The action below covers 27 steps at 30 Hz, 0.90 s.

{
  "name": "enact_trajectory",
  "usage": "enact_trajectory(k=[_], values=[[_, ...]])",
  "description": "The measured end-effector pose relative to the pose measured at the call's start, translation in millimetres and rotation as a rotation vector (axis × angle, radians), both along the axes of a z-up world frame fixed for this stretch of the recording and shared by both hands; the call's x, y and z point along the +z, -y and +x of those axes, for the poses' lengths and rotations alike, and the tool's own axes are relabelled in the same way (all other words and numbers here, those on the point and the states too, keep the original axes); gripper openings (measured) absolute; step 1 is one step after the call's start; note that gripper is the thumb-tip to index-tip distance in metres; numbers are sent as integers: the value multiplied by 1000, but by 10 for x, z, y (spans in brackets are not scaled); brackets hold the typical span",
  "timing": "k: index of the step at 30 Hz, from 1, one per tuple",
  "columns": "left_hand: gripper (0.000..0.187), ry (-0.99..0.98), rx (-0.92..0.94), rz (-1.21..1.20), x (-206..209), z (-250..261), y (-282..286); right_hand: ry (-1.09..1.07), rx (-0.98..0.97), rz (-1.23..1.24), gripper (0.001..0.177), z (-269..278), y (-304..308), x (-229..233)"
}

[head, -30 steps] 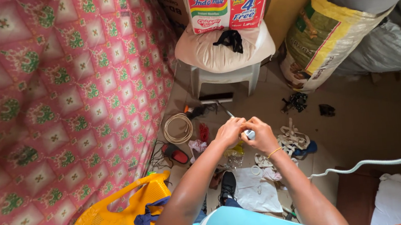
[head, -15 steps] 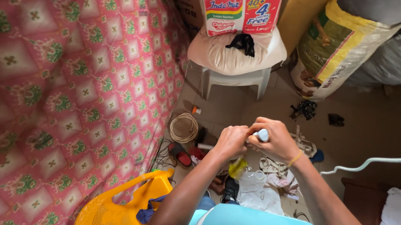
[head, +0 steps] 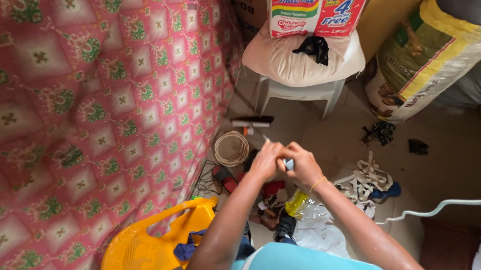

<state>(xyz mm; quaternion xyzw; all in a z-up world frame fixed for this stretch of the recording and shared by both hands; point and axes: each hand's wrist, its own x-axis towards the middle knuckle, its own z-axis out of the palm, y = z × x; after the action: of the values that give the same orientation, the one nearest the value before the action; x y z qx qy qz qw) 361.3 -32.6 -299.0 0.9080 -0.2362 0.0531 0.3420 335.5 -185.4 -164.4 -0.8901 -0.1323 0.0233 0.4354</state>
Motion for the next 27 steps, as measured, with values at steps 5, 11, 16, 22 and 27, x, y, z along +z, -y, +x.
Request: enact_trajectory(k=[5, 11, 16, 22, 27], values=[[38, -321, -19, -15, 299, -176, -241, -21, 98, -49, 28, -95, -254, 288], [37, -349, -72, -12, 1116, -75, -605, -53, 118, -128, 23, 58, -590, 845], [27, -393, -110, -65, 1217, 61, -891, -89, 204, -169, 21, 167, -897, 1296], [15, -200, -130, 35, 1807, 157, -1212, -9, 171, -137, 20, 184, -1224, 1786], [23, -18, -76, -41, 1873, 320, -1475, 133, 199, -117, 32, 187, -1557, 1856]])
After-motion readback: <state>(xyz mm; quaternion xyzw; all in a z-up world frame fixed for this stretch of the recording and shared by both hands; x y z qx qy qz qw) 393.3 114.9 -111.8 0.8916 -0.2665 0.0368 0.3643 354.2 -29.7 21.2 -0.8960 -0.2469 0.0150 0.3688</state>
